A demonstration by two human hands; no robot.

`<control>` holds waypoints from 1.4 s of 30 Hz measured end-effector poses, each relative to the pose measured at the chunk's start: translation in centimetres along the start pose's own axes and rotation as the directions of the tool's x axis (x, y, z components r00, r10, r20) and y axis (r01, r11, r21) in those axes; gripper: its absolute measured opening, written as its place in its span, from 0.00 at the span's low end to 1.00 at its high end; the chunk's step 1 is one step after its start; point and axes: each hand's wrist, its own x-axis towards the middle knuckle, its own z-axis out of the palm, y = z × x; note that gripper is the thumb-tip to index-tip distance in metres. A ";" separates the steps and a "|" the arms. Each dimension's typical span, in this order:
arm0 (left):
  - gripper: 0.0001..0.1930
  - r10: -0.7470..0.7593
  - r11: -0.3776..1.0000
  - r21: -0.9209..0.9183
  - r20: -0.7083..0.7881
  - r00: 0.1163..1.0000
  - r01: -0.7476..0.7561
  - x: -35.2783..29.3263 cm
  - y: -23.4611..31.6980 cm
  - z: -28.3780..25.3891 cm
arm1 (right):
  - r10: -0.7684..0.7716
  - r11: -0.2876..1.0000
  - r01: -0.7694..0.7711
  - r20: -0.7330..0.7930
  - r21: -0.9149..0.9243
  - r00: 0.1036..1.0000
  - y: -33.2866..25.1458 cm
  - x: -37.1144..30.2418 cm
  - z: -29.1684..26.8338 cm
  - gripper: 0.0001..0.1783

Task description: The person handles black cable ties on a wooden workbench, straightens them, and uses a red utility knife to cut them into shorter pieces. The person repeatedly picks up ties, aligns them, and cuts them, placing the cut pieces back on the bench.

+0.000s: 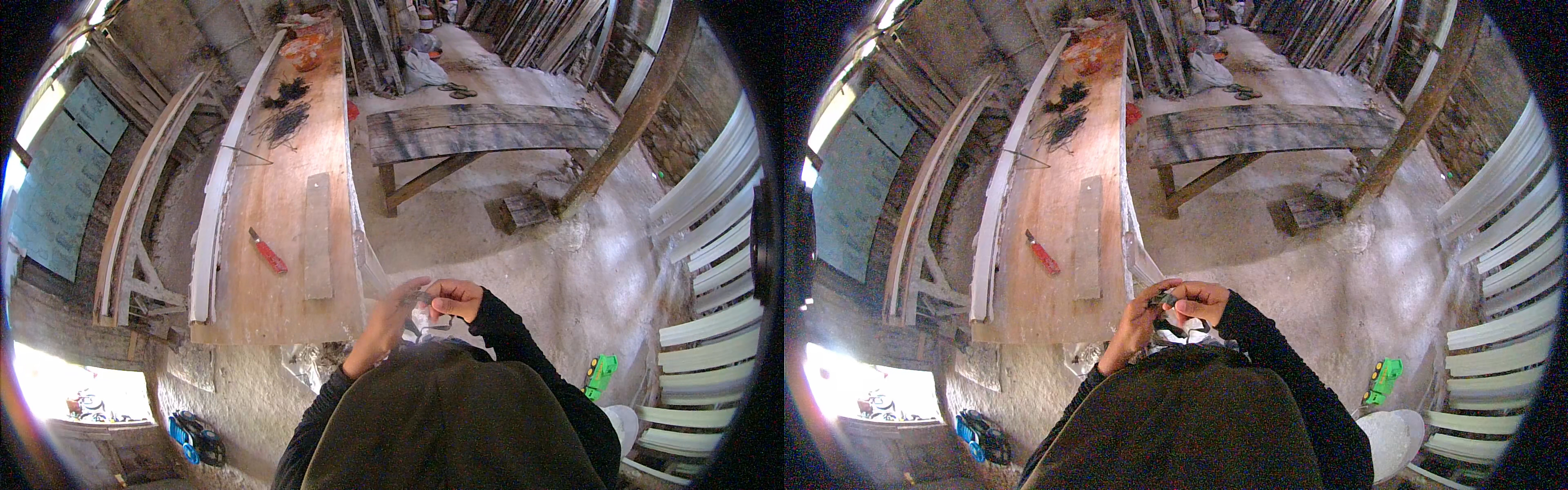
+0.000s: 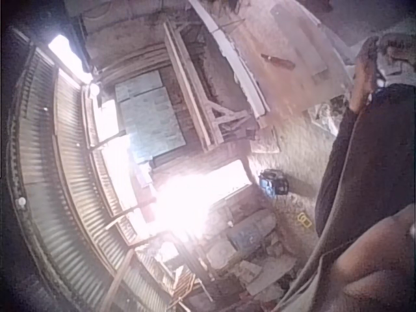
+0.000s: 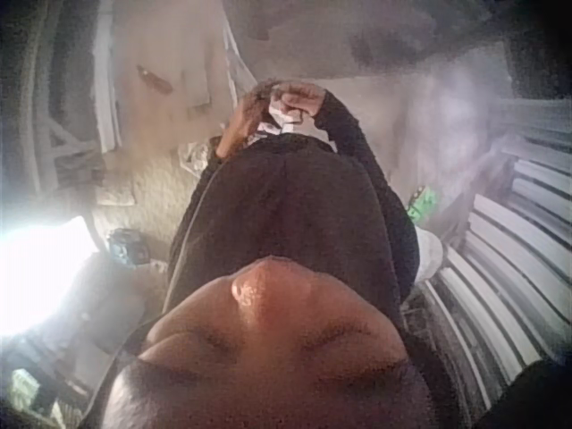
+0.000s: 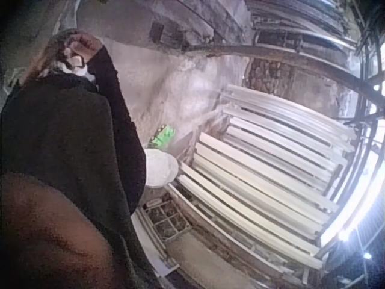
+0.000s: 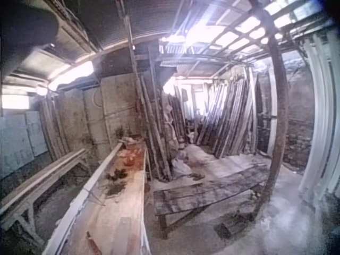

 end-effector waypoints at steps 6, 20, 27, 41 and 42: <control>0.21 0.025 0.992 -0.128 0.057 0.998 -0.017 -0.9 0.5 0.0 | -0.296 0.951 0.282 -0.108 -0.125 0.949 1.3 1.1 0.5 0.06; 0.15 0.083 0.966 0.252 -0.083 0.993 -0.060 -0.1 -1.9 0.7 | -0.392 0.816 0.097 -0.422 -0.569 0.817 1.9 1.1 1.9 0.22; 0.15 0.076 0.961 -0.259 -0.094 0.993 -0.099 0.5 1.6 -0.4 | -0.444 0.859 0.415 -0.033 -0.300 0.895 3.7 3.0 0.5 0.45; 0.09 0.289 0.407 -0.625 -0.603 0.743 -0.666 -0.7 4.7 -9.7 | 0.181 0.916 -0.087 0.210 -0.393 0.961 4.7 1.8 0.4 0.18; 0.09 0.303 0.392 -0.609 -0.622 0.722 -0.689 -0.9 4.7 -10.5 | 0.266 0.877 -0.139 0.223 -0.459 0.938 4.8 1.7 -0.1 0.17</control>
